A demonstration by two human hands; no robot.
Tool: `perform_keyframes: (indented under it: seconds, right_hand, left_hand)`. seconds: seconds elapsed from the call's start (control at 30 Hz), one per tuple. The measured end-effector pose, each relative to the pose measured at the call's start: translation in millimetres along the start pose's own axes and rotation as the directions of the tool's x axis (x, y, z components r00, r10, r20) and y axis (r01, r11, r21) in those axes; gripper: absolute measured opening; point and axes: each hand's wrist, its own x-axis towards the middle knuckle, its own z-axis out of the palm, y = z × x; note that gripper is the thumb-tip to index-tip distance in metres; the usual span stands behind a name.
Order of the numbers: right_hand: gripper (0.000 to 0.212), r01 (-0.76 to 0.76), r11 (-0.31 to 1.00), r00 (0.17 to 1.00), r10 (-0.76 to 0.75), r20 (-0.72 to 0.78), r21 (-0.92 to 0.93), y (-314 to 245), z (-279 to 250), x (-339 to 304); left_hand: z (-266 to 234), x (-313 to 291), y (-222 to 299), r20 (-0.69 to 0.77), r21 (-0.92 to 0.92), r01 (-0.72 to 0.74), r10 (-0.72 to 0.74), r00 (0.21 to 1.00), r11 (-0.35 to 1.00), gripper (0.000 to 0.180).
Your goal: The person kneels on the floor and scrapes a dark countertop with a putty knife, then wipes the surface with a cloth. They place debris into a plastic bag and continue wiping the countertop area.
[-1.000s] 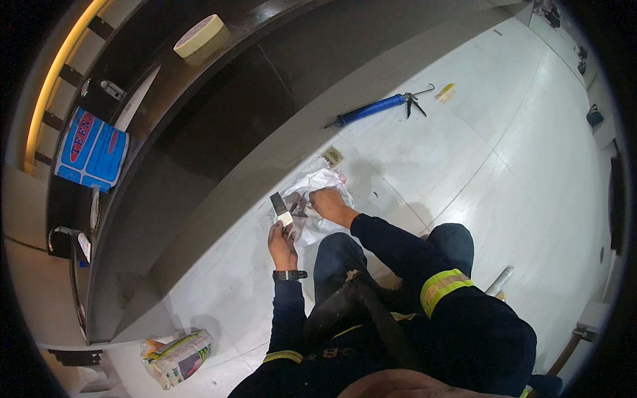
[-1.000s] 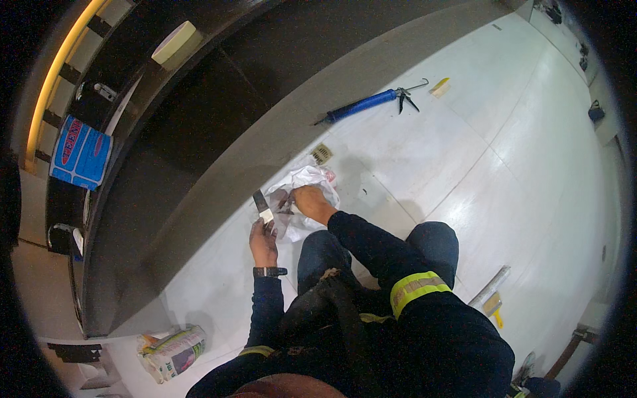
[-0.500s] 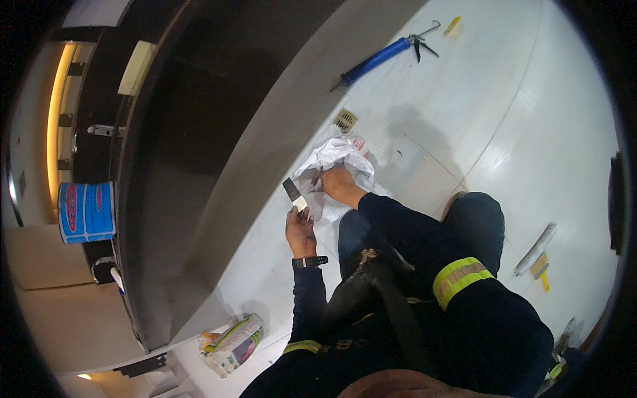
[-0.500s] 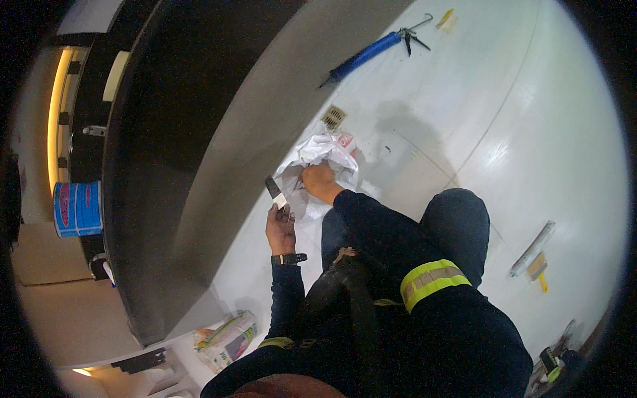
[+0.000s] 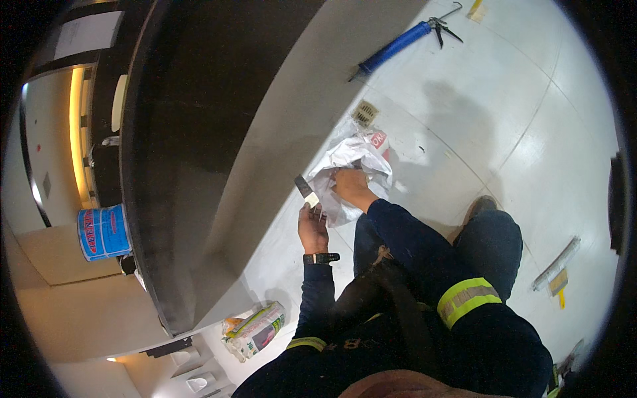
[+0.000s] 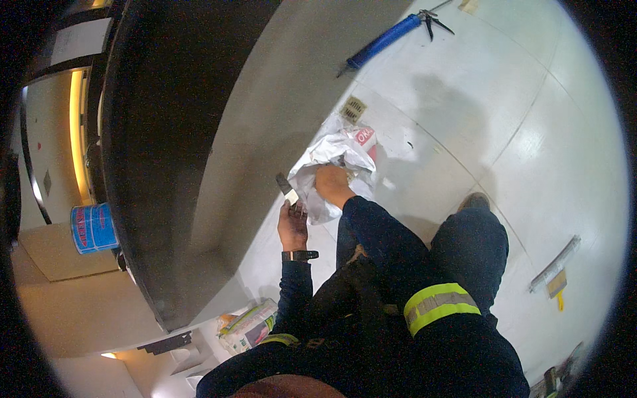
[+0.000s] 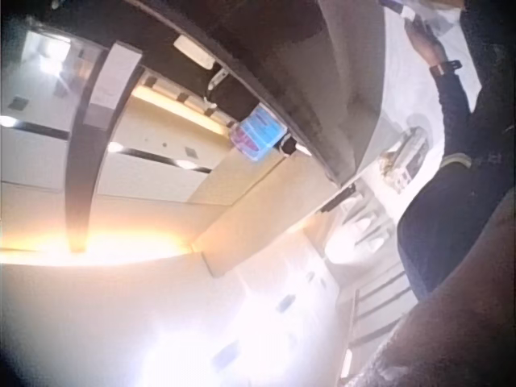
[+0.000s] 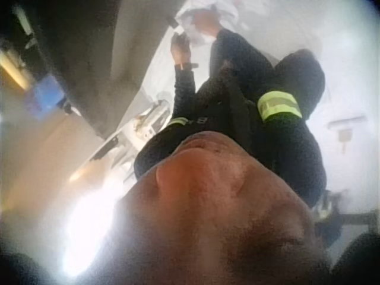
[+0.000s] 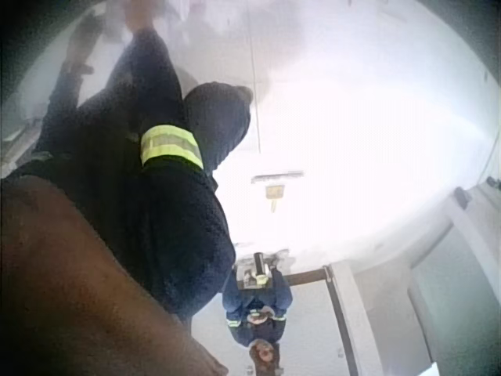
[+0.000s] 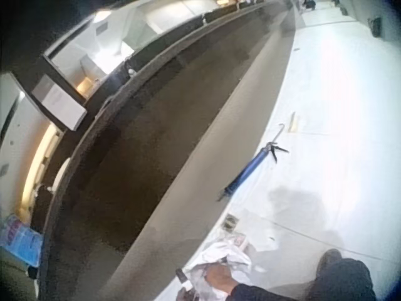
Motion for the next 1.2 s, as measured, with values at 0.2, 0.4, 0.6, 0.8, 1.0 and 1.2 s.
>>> perform_keyframes:
  seconds: [0.2, 0.4, 0.6, 0.8, 1.0, 1.2]
  right_hand:
    - [0.031, 0.235, 0.957, 0.949, -0.264, 0.174, 0.167, 20.0, 7.2, 18.0]
    - [0.047, -0.639, 0.351, 0.687, -0.138, 0.713, 0.684, 5.4, -18.7, -4.6]
    - [0.028, -0.549, 0.317, 0.773, -0.158, 0.614, 0.773, 1.4, -29.1, -17.2]
    - [0.023, -0.468, 0.341, 0.833, -0.137, 0.536, 0.815, -12.1, -44.6, -19.9]
    - [0.024, -0.331, 0.414, 0.911, -0.094, 0.402, 0.848, -38.1, -65.1, -36.8]
    - [0.017, -0.094, 0.494, 0.985, -0.081, 0.153, 0.865, -40.8, -92.4, -57.3]
  left_hand:
    - [23.5, 3.3, -1.7, -0.002, -0.013, -0.042, 0.042, 0.999, 0.999, 0.022]
    - [21.2, 0.1, -9.9, -0.066, 0.023, -0.088, 0.089, 0.994, 0.996, 0.022]
    - [34.2, -4.7, -9.8, -0.021, 0.144, -0.199, 0.205, 0.979, 0.969, 0.023]
    - [41.4, -6.8, -8.5, -0.005, 0.024, -0.301, 0.301, 0.954, 0.953, 0.010]
    - [50.6, -23.4, 0.0, 0.039, 0.010, -0.371, 0.371, 0.928, 0.928, 0.008]
    - [68.9, -63.3, 27.7, 0.182, 0.196, -0.526, 0.496, 0.849, 0.828, 0.021]
